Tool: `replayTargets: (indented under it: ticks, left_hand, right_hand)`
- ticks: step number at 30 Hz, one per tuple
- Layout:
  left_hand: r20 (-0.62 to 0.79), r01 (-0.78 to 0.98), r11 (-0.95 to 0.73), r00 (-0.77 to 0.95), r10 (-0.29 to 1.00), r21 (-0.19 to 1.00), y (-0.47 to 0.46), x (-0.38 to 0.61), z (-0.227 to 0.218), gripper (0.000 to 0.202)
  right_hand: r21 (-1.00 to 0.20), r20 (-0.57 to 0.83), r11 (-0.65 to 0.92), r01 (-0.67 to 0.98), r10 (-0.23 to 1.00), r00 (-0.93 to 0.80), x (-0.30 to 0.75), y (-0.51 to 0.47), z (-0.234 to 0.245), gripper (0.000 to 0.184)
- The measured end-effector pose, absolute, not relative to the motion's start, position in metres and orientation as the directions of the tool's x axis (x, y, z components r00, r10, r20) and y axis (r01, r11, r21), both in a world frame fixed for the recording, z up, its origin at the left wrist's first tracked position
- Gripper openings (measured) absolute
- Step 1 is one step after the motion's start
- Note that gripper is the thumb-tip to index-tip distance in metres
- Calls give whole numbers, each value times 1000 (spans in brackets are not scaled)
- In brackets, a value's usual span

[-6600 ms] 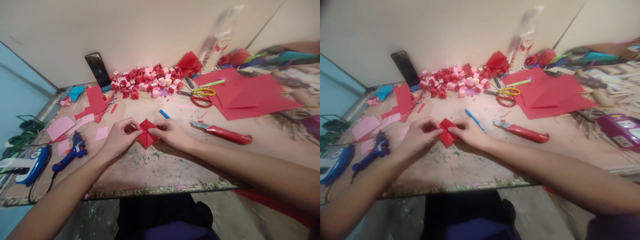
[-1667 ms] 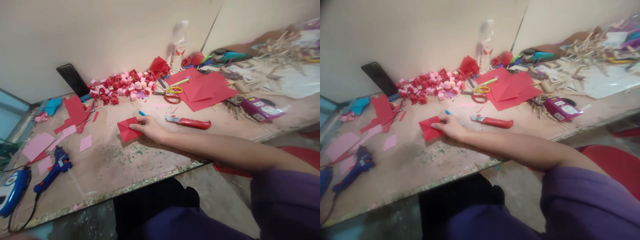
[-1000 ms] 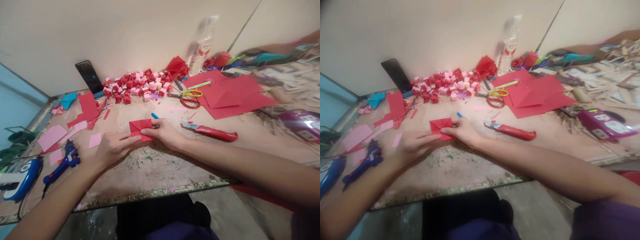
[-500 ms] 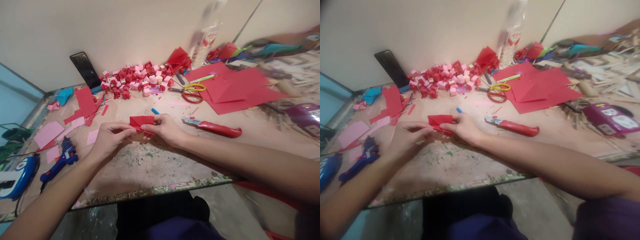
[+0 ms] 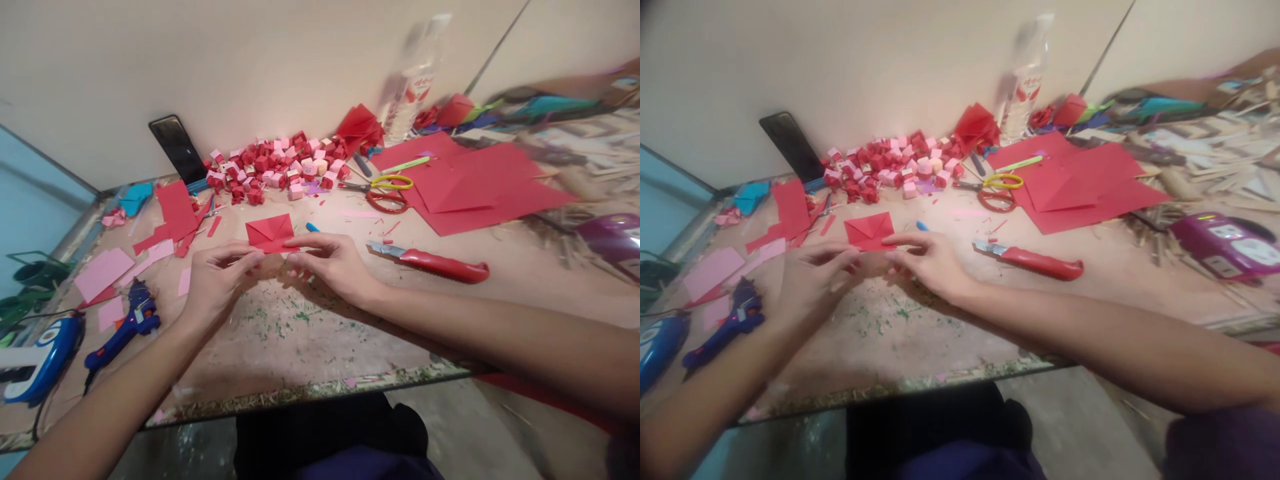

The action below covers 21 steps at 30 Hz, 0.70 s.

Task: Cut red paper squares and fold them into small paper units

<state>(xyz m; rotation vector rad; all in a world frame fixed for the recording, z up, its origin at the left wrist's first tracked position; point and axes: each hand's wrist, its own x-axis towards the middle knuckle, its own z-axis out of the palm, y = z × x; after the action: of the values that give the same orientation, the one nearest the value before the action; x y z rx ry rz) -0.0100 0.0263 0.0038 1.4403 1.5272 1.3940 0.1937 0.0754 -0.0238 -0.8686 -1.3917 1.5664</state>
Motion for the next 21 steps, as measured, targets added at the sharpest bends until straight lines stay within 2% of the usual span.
replayTargets:
  ticks: [4, 12, 17, 21]
  left_hand:
    - [220, 309, -146, -220, 951, 940, 28, -12, 2, 8]
    - [233, 368, -128, -257, 938, 921, 25, -9, -1, 11]
    - [230, 370, -125, -254, 939, 921, 26, -7, -7, 13]
    - [217, 275, -140, -274, 937, 951, 28, -7, -11, 23]
  right_hand:
    - [-987, 12, -51, -154, 924, -381, 194, 76, -21, 22]
    - [-982, 54, -16, -188, 930, -362, 194, 76, -19, 12]
    - [-984, 50, -9, -178, 944, -327, 193, 77, -21, 14]
    - [-973, 55, -19, -230, 949, -311, 192, 77, -24, 21]
